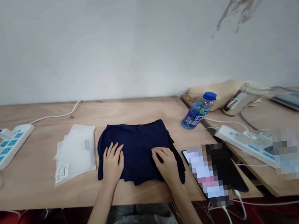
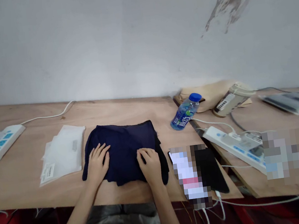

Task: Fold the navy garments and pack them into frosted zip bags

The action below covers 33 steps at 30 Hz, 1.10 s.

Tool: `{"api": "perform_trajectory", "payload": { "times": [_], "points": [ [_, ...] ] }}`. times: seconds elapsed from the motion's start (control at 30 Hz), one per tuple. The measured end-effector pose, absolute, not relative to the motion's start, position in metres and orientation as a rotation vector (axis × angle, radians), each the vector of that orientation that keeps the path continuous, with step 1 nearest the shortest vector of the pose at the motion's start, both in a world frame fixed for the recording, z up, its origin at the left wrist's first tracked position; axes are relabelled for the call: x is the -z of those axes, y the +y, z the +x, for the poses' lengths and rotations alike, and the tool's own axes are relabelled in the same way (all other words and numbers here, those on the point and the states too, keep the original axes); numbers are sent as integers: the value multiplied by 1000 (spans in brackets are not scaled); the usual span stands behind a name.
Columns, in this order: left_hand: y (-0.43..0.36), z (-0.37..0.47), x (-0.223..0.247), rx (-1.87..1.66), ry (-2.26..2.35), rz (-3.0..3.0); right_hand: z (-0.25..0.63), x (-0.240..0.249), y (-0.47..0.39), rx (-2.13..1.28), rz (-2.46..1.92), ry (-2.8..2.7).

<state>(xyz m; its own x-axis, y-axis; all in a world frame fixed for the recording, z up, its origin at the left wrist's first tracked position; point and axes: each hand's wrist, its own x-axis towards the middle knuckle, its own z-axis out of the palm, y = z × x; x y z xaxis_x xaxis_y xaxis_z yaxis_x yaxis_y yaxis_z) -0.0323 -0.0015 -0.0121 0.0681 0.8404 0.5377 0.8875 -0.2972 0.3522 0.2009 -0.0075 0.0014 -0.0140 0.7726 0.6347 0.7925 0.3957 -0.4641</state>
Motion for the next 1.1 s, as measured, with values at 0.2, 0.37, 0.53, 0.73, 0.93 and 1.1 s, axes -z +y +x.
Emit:
{"api": "perform_trajectory", "payload": {
  "times": [0.2, 0.37, 0.53, 0.73, 0.93, 1.1],
  "points": [
    [-2, -33, 12, 1012, -1814, -2253, 199, -2, -7, 67, -1335, -1966],
    [0, -32, 12, 1026, -1829, -2254, 198, -3, -7, 81, -1341, -2061],
    [-2, -29, 11, 1100, -1868, -2199, 198, -4, -8, 124, -1313, -2073],
    [23, -42, -22, 1058, -1770, -2275, 195, -29, 10, 178, -1224, -2227],
    [88, -59, -39, 904, -1836, -2218, 182, -42, 74, 234, -1219, -2274],
    [106, -57, -20, 1037, -1834, -2280, 182, -13, 104, 252, -1359, -2203]
  ]
}}
